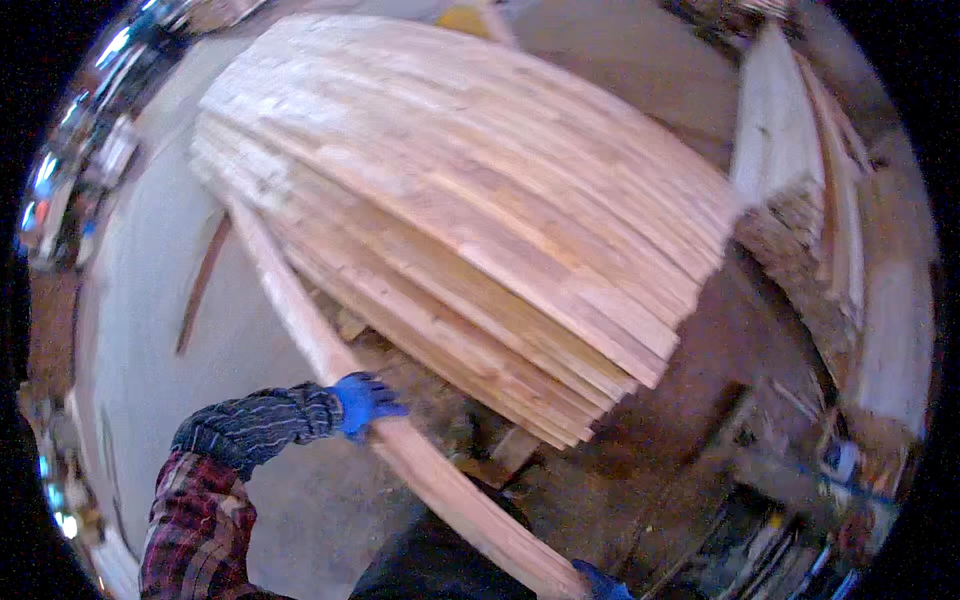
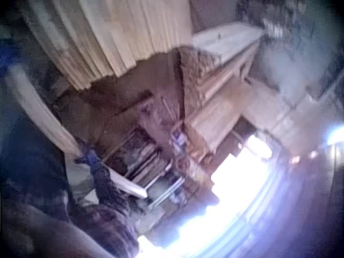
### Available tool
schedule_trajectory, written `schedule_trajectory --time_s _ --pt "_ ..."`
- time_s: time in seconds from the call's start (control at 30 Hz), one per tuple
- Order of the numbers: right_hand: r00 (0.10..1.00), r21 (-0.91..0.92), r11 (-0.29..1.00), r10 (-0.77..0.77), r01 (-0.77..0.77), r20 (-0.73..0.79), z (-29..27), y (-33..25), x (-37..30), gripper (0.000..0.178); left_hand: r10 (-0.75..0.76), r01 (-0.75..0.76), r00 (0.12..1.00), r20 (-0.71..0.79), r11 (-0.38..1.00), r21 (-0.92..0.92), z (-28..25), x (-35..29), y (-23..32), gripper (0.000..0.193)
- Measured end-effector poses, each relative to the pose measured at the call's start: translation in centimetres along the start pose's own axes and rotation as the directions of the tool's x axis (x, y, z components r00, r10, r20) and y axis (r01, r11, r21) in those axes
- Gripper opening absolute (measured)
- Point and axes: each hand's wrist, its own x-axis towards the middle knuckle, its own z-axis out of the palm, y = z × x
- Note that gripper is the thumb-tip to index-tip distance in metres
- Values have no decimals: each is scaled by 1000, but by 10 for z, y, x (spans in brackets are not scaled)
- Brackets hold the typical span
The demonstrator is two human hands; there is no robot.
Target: The person picks up wooden planks from a stack and feeds them one at a time into a processing machine.
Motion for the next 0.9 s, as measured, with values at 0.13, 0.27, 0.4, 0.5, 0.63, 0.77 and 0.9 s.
schedule_trajectory --time_s 0.13,0.27,0.4,0.5,0.63,0.77,0.9 --pt "994 -164 986 6 -24 -108 24 27 -84 109 136 -115 950 281 989 -89 31 18 -13 92" --pt "947 -262 957 38 -126 -318 60 28 -98 107 148 -156 983 113 985 70 20 18 34 54" --pt "907 -354 918 17 -181 -420 76 53 -141 97 89 -96 995 47 978 187 3 -9 98 70" --pt "773 -415 879 -92 -233 -628 83 86 -185 104 38 -25 999 -39 958 285 -20 -21 168 83" --pt "457 -341 877 -164 -339 -874 89 144 -242 106 60 33 969 -242 932 362 -36 -24 253 99" --pt "211 -230 838 -141 -495 -967 84 160 -288 106 -24 144 946 -323 924 355 -61 1 352 100" --pt "124 -399 856 -379 -328 -917 75 150 -284 103 152 13 867 -475 945 326 -99 44 475 101"
